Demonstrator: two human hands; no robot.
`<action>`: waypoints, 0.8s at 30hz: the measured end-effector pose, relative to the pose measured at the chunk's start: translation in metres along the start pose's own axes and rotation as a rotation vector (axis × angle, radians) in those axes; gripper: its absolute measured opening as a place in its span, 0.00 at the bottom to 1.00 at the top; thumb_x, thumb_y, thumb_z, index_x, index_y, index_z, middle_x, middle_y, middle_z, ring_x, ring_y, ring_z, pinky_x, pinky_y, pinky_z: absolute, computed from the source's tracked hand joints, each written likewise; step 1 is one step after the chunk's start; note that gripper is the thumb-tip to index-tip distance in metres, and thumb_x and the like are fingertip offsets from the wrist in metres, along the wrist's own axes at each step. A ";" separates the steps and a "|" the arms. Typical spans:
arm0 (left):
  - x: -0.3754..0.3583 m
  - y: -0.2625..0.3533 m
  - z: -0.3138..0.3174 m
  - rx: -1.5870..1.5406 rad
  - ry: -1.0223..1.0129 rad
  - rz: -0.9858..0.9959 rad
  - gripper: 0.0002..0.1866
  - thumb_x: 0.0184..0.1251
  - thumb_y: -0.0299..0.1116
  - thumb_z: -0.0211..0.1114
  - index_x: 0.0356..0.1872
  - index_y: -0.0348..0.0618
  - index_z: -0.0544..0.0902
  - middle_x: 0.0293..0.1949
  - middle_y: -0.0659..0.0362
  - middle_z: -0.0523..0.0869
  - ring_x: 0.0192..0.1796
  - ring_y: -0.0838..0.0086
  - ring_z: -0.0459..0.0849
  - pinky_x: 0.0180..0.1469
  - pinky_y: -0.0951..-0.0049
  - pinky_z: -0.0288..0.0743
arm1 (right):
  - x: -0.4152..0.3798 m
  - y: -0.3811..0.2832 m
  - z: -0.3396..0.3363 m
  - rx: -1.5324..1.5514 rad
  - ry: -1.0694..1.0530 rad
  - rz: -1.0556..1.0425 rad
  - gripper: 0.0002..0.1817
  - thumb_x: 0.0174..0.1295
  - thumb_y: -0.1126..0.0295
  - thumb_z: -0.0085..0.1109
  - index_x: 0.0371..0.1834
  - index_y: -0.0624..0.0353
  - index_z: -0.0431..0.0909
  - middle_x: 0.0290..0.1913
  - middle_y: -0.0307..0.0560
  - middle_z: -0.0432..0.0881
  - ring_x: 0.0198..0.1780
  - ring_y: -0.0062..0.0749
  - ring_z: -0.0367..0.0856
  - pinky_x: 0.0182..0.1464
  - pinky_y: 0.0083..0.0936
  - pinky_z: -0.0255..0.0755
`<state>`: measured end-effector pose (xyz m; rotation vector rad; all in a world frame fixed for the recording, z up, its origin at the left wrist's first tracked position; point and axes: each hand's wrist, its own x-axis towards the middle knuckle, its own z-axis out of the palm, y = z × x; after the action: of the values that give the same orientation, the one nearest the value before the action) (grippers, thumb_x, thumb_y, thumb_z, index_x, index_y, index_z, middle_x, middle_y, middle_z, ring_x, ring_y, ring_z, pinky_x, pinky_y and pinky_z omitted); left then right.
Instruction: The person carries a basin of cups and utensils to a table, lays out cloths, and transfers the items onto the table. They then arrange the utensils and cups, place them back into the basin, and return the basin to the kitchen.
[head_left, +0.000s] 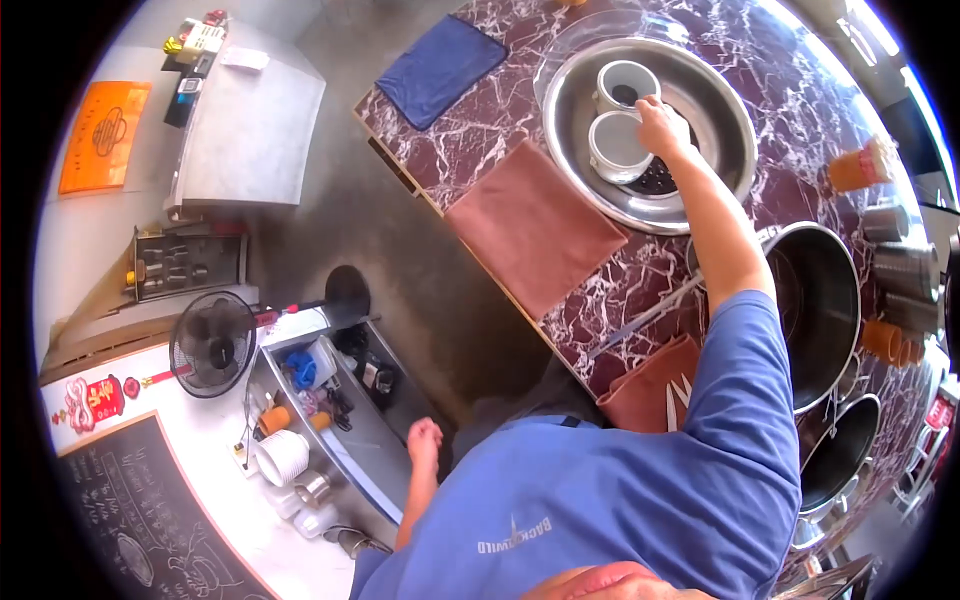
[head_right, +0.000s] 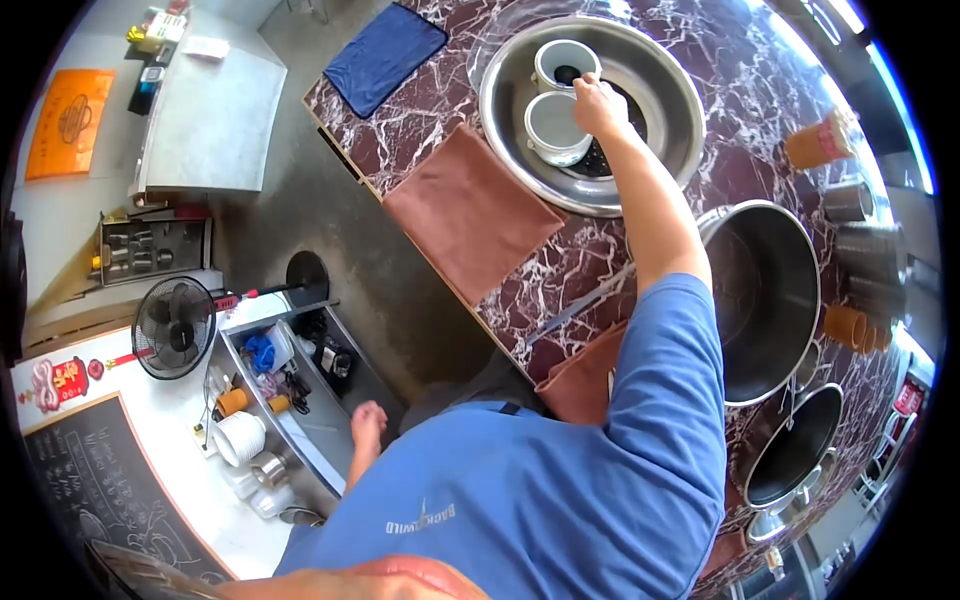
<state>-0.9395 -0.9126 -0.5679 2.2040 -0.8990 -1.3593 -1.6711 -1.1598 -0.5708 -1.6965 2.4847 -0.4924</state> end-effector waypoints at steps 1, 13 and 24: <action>0.010 0.034 0.015 -0.050 0.020 0.039 0.06 0.69 0.26 0.59 0.44 0.41 0.79 0.30 0.60 0.83 0.29 0.81 0.78 0.30 0.83 0.71 | 0.012 -0.001 0.005 -0.064 -0.059 0.030 0.09 0.61 0.73 0.50 0.41 0.59 0.78 0.53 0.50 0.79 0.53 0.45 0.82 0.53 0.42 0.76; 0.049 0.343 0.234 0.323 -0.496 0.820 0.12 0.69 0.32 0.62 0.49 0.38 0.82 0.45 0.55 0.87 0.46 0.73 0.84 0.50 0.74 0.76 | 0.016 0.019 -0.011 0.051 -0.019 -0.072 0.10 0.56 0.69 0.58 0.40 0.51 0.83 0.42 0.44 0.81 0.45 0.46 0.83 0.47 0.40 0.76; 0.106 0.460 0.575 1.021 -0.538 0.832 0.16 0.61 0.34 0.60 0.46 0.37 0.84 0.47 0.44 0.86 0.53 0.52 0.85 0.57 0.62 0.78 | -0.120 -0.042 -0.220 -0.150 0.146 0.236 0.15 0.52 0.74 0.64 0.45 0.59 0.80 0.41 0.49 0.80 0.41 0.50 0.81 0.43 0.38 0.75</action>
<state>-1.5636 -1.3164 -0.6052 1.5154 -2.7821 -1.1388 -1.6442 -1.0172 -0.3625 -1.4314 2.8454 -0.4289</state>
